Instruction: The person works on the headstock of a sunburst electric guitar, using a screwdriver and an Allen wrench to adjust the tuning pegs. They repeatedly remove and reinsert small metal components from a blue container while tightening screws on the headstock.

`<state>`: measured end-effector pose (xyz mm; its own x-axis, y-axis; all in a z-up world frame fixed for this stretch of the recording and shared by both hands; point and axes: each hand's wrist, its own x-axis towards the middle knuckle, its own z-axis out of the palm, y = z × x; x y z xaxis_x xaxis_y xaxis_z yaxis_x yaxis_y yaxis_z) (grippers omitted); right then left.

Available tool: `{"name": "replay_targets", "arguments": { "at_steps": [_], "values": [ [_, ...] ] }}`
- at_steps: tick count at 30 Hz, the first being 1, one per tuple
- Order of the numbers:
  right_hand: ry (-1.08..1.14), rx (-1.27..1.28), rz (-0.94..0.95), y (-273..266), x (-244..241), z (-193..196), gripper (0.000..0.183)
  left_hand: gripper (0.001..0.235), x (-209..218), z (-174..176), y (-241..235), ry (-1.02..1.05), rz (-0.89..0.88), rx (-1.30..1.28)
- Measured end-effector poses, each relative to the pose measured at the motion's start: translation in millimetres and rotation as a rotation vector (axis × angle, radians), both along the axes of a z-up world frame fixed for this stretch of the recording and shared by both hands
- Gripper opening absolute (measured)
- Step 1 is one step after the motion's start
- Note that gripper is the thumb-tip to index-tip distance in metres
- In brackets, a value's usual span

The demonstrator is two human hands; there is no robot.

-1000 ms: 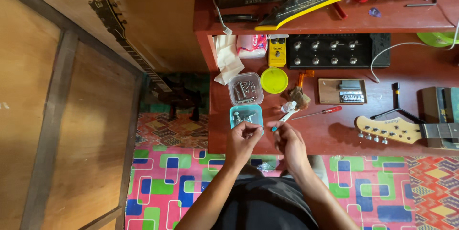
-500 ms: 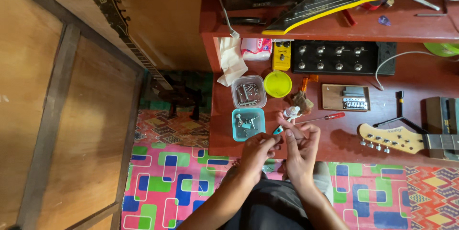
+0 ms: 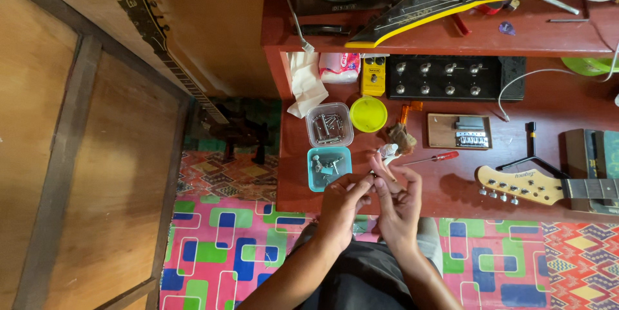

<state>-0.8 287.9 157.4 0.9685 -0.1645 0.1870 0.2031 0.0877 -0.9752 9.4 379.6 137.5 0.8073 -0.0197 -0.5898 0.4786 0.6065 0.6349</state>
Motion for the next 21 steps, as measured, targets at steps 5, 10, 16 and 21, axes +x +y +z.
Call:
{"name": "replay_targets", "arguments": {
  "at_steps": [5, 10, 16, 21],
  "values": [
    [0.050, -0.111, 0.135, -8.2, 1.0, -5.6, 0.027, 0.015, 2.8, 11.2, 10.5, 0.003, 0.008, -0.040],
    [0.159, -0.395, 0.160, -10.4, -1.2, 4.2, 0.041, 0.020, -0.7, 2.2, 16.9, 0.031, 0.018, -0.059],
    [-0.136, -0.732, -0.052, -4.5, -0.8, 7.7, 0.031, 0.014, -9.6, -20.2, 17.9, -0.173, 0.069, 0.057],
    [-0.075, -0.698, -0.172, -9.3, -2.3, -11.1, 0.026, 0.012, -9.4, -29.4, 23.6, -0.083, 0.069, -0.123]
  ]
}}
